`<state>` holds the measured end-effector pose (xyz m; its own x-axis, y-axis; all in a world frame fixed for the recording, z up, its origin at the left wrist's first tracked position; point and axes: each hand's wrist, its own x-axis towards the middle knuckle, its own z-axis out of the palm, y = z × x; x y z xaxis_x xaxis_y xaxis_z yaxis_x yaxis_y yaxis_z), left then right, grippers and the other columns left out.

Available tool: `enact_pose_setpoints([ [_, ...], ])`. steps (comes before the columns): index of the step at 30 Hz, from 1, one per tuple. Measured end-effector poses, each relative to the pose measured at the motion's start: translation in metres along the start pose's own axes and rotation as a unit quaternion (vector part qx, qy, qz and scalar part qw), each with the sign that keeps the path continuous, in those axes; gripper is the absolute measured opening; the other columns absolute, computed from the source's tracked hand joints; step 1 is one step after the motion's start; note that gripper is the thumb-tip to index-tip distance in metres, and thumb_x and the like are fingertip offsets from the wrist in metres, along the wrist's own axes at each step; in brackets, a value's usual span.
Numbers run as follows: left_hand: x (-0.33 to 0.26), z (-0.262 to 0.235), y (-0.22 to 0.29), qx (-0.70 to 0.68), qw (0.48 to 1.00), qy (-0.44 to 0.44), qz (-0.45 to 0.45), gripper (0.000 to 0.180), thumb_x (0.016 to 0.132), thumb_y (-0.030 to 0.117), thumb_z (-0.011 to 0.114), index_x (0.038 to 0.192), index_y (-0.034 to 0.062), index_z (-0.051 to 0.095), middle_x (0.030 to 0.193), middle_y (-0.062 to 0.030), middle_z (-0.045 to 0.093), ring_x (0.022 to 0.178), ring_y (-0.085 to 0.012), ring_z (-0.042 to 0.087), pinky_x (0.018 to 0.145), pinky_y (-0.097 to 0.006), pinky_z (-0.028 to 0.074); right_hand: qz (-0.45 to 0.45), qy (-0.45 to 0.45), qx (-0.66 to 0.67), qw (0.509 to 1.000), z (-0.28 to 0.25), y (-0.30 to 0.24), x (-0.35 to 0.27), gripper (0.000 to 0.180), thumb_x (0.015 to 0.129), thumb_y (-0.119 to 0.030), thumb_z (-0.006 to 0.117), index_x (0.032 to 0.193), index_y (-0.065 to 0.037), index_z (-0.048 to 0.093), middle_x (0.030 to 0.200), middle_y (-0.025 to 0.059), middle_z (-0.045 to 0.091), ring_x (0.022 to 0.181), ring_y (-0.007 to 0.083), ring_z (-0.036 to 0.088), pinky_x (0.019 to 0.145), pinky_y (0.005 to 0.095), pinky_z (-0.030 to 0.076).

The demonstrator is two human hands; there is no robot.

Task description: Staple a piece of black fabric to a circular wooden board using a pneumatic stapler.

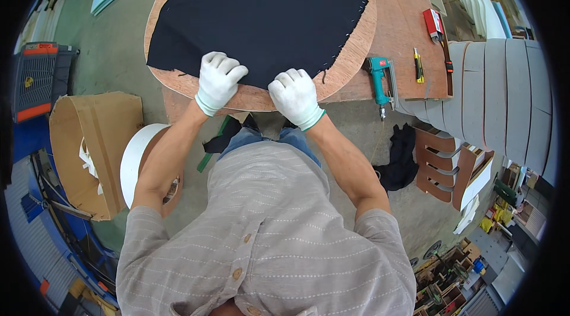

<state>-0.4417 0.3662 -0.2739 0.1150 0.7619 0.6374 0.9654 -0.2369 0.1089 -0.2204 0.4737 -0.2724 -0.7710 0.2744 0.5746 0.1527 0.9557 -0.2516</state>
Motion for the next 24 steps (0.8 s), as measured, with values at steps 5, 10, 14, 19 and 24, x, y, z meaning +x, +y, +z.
enact_pose_setpoints([
  [5,-0.023,-0.019,-0.023,0.047,0.999,-0.004,-0.020,0.022,0.069,0.007,0.069,0.086,0.0185,0.063,0.082,0.0002,0.058,0.081,-0.0245,0.062,0.087,-0.046,0.047,-0.018,-0.030,-0.022,0.999,0.008,-0.002,-0.002,0.011,0.070,-0.012,0.069,0.073,-0.013,0.059,0.077,0.0031,0.059,0.075,0.0242,0.060,0.067,0.0400,0.048],
  [10,-0.029,-0.072,-0.013,0.040,0.982,-0.128,-0.134,0.067,0.065,0.007,0.072,0.132,0.0150,0.067,0.132,-0.0102,0.061,0.129,-0.0329,0.055,0.118,-0.058,0.031,-0.009,-0.018,-0.025,0.999,0.013,-0.002,-0.006,0.014,0.067,-0.010,0.069,0.072,-0.013,0.058,0.077,0.0035,0.058,0.074,0.0246,0.059,0.065,0.0396,0.047],
  [14,-0.005,-0.042,0.038,-0.034,0.993,-0.104,-0.053,0.062,0.072,0.032,0.089,0.129,0.0169,0.071,0.130,-0.0039,0.066,0.132,-0.0272,0.058,0.125,-0.055,0.027,-0.009,-0.008,-0.024,1.000,0.014,-0.001,-0.005,0.010,0.070,-0.013,0.068,0.073,-0.013,0.058,0.075,0.0038,0.055,0.074,0.0237,0.059,0.064,0.0399,0.047],
  [19,-0.011,0.002,0.028,-0.088,0.992,-0.088,-0.018,0.020,0.083,0.018,0.074,0.102,0.0143,0.076,0.093,0.0007,0.073,0.093,-0.0199,0.069,0.107,-0.049,0.049,-0.005,-0.047,0.000,0.999,0.008,-0.001,-0.006,0.017,0.071,-0.008,0.075,0.082,-0.013,0.064,0.085,0.0048,0.064,0.079,0.0265,0.062,0.070,0.0411,0.049],
  [24,-0.011,0.002,0.024,-0.098,0.992,-0.074,0.016,0.021,0.080,0.013,0.077,0.101,0.0134,0.077,0.092,0.0014,0.072,0.092,-0.0206,0.068,0.104,-0.046,0.052,0.089,-0.003,0.051,0.995,-0.025,0.003,-0.021,0.037,0.072,-0.017,0.089,0.104,-0.011,0.072,0.101,0.0052,0.068,0.096,0.0279,0.065,0.087,0.0439,0.049],
])
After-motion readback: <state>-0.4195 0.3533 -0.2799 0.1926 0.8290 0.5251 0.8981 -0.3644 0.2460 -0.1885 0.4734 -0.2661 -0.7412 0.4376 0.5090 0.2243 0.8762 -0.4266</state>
